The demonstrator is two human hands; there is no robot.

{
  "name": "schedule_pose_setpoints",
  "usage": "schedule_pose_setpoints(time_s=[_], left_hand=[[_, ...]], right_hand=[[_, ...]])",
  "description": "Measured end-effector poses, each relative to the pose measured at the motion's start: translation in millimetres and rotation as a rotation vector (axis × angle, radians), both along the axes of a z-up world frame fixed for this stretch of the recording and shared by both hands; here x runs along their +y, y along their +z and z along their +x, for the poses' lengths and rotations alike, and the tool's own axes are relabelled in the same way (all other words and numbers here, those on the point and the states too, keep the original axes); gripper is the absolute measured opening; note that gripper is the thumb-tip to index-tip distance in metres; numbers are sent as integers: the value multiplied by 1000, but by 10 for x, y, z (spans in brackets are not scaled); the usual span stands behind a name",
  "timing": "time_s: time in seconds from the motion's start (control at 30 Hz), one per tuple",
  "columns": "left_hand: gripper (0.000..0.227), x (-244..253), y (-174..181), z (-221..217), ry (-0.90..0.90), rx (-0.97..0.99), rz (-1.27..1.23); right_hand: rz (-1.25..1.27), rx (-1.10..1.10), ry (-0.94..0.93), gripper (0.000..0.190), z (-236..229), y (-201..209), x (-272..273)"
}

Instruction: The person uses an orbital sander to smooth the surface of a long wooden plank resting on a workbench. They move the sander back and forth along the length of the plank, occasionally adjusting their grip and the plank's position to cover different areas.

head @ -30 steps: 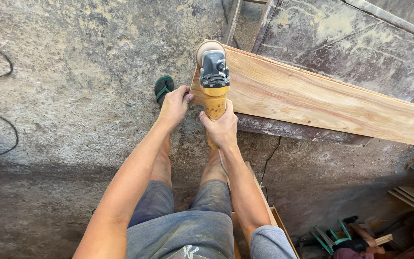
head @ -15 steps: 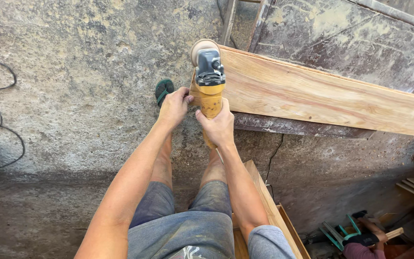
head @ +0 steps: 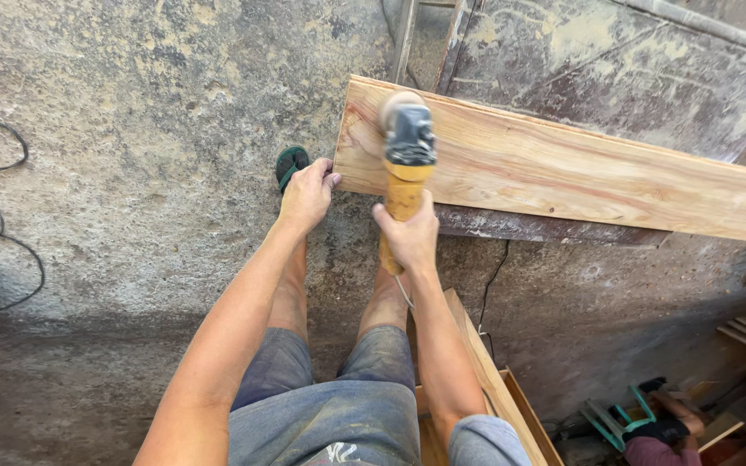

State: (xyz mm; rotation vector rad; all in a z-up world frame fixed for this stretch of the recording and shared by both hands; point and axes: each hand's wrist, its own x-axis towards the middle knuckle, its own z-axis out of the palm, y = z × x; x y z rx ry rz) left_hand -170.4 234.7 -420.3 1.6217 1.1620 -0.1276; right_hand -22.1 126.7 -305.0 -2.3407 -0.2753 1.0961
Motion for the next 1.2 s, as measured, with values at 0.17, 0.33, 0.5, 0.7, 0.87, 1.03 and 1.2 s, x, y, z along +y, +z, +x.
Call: schedule_pose_setpoints(time_s=[0.17,0.33,0.5,0.7,0.87,1.03,1.2], left_hand=[[26,-28,4,16,32,21,-2],[28,-31,4,-6,16,36,28],[26,-2,42,35,-9,37,72],[26,60,174,84,-8,103,15],[27,91,194,94,-29,159,15],[28,45,177,105,-7,115,53],[28,34,147,85,-14,124,71]], right_hand=[[101,-14,118,60,-129,-52,196],[38,-14,4,53,103,-26,-14],[12,-72,-60,52,518,-10,-400],[-28,-90,-123,50,726,-59,-741],[24,-24,-255,51,902,-103,-891],[57,-49,-228,60,842,-36,-749],[-26,111,-75,62,415,17,-279]])
